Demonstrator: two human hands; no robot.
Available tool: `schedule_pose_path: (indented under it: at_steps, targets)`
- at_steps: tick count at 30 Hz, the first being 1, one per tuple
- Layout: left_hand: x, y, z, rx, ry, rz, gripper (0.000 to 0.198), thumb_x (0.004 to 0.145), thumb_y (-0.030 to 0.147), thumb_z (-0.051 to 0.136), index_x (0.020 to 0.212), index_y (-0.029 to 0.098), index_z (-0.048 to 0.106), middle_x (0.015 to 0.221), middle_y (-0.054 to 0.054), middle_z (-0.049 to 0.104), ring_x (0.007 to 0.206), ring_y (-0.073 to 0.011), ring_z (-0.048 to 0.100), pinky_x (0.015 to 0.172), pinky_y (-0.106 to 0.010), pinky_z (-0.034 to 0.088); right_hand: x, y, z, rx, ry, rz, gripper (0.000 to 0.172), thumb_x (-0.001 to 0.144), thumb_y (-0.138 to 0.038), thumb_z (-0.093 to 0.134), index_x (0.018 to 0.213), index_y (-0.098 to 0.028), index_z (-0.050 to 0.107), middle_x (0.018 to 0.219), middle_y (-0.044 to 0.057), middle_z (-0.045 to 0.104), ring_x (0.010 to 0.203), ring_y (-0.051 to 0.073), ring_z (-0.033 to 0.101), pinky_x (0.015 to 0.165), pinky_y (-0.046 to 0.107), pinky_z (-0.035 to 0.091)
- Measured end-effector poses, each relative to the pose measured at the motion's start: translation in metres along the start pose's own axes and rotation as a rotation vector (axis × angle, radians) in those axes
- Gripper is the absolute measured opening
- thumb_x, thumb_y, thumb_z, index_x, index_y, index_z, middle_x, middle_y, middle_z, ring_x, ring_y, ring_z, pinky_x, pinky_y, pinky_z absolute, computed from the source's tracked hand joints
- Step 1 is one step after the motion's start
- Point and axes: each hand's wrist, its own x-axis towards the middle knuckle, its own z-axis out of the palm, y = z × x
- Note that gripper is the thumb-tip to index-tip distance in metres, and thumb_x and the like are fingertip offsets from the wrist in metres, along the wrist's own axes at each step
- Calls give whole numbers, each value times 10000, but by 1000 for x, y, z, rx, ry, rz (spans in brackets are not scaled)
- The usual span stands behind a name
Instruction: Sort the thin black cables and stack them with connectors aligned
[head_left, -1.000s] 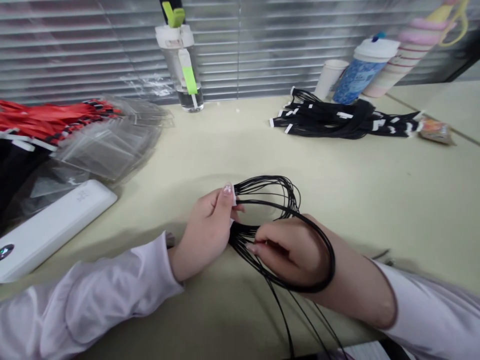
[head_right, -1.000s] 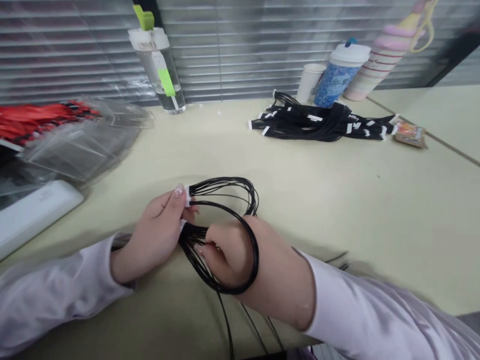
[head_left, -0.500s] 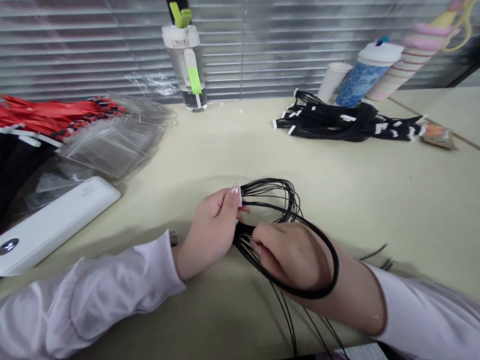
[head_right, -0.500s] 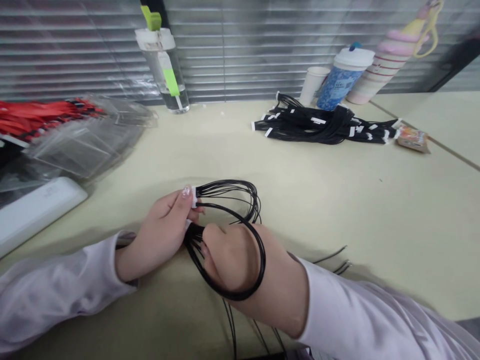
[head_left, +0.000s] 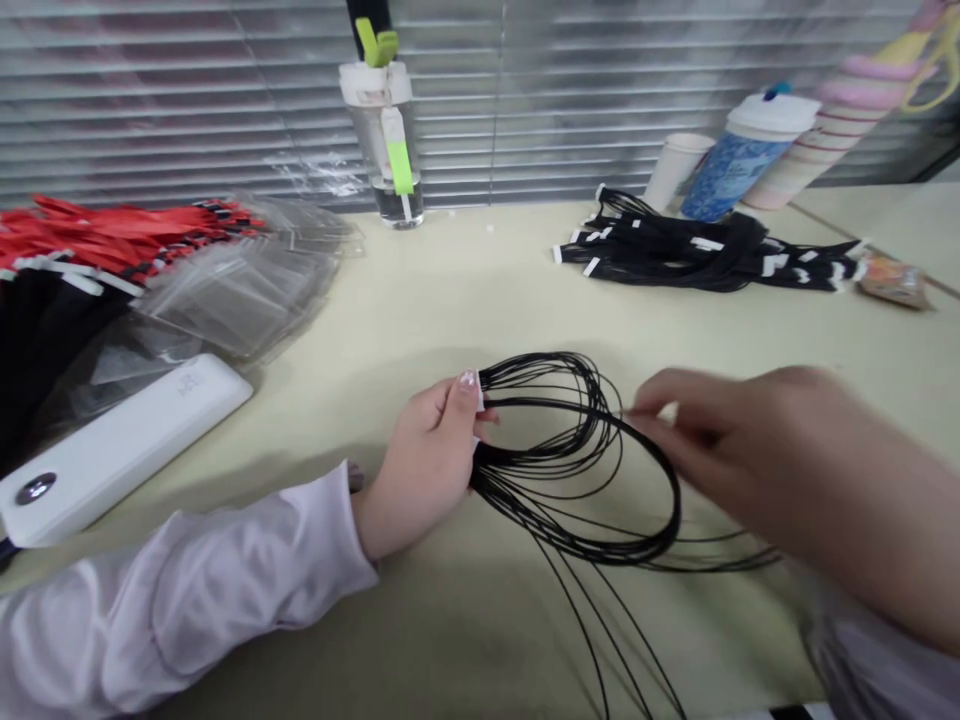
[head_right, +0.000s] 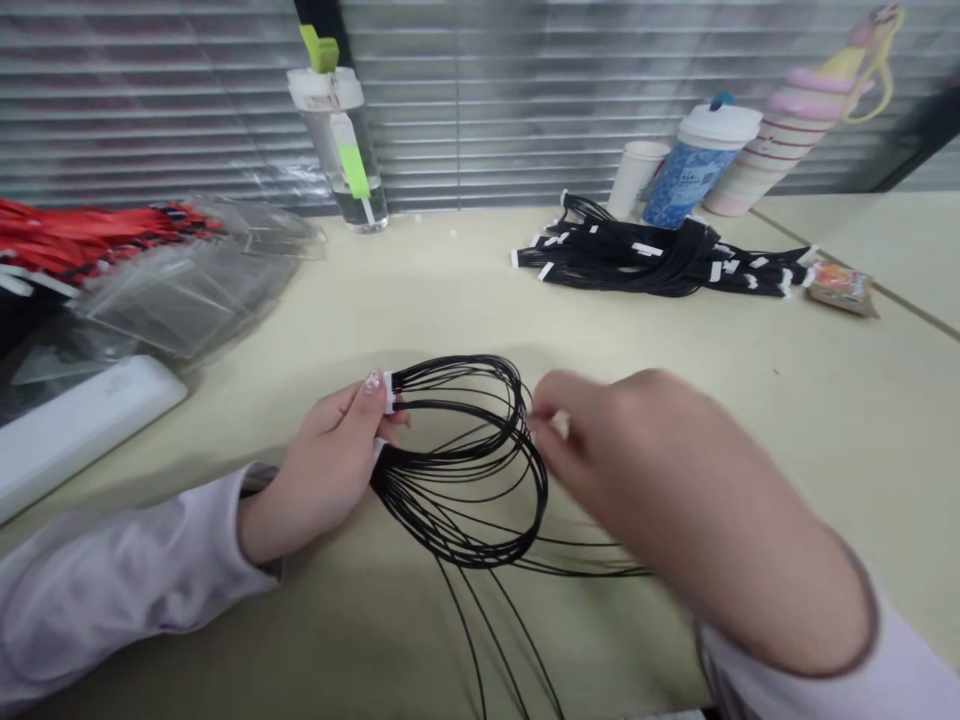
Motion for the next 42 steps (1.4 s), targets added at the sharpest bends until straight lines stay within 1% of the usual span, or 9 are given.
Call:
schedule_pose_path:
  at_steps: [4, 6, 8, 10, 13, 17, 19, 24, 42]
  targets:
    - [0, 1, -1, 22, -28, -12, 381, 867, 439, 334, 646, 161, 473, 614, -5, 571, 576, -108, 541, 541, -222, 419, 5, 12, -16, 498, 355, 337, 139, 745, -260, 599, 869, -214, 643, 785, 37, 646, 641, 125, 576, 555, 269, 406]
    - [-1, 1, -1, 31, -55, 11, 390, 870, 442, 320, 649, 159, 472, 631, -12, 576, 574, -107, 537, 549, -227, 424, 7, 8, -15, 881, 515, 386, 153, 795, -221, 544, 913, -214, 641, 934, 54, 625, 782, 147, 583, 656, 315, 439]
    - [-2, 0, -1, 30, -82, 43, 391, 872, 438, 315, 649, 158, 471, 636, -16, 574, 581, -109, 539, 559, -232, 428, 9, 3, -9, 1132, 614, 338, 223, 838, -164, 474, 992, -238, 617, 851, 37, 609, 688, 105, 559, 678, 342, 450]
    - [-3, -2, 0, 32, -99, 66, 389, 876, 433, 309, 648, 159, 467, 604, -11, 559, 603, -118, 549, 574, -237, 429, 9, -2, 0, 1220, 524, 262, 423, 861, -137, 430, 1237, -332, 440, 709, -8, 579, 529, 66, 495, 556, 284, 451]
    - [-5, -3, 0, 50, -104, 88, 388, 879, 426, 309, 642, 161, 464, 570, -6, 546, 610, -125, 550, 575, -239, 420, 8, -7, 11, 1146, 187, 137, 612, 885, -178, 388, 1376, -334, 57, 610, -47, 563, 419, 69, 443, 371, 190, 337]
    - [-8, -2, -2, 87, -114, 100, 391, 879, 419, 311, 635, 159, 472, 584, -5, 552, 532, -105, 509, 512, -227, 389, 8, -15, 20, 752, -42, 24, 103, 865, -236, 417, 958, -200, 444, 541, -54, 500, 452, 60, 416, 426, 190, 325]
    - [-9, -1, -3, 97, -118, 122, 388, 882, 411, 309, 637, 160, 473, 583, -2, 552, 519, -101, 500, 497, -223, 378, 9, -18, 22, 624, -71, -9, 83, 842, -220, 443, 774, -179, 467, 534, -53, 470, 460, 53, 378, 444, 192, 300]
    - [-8, -2, -3, 120, -138, 151, 397, 890, 393, 290, 624, 157, 468, 596, -8, 561, 522, -99, 503, 502, -222, 379, 12, -22, 22, 623, -112, -51, 143, 817, -168, 449, 692, -167, 519, 553, -44, 469, 486, 52, 370, 482, 188, 296]
    - [-9, -3, -3, 147, -212, 223, 393, 897, 351, 284, 615, 154, 471, 543, 4, 524, 507, -93, 496, 499, -211, 378, 16, -28, 26, 606, -114, -82, 193, 845, -181, 417, 686, -150, 523, 571, -43, 483, 509, 45, 368, 520, 194, 277]
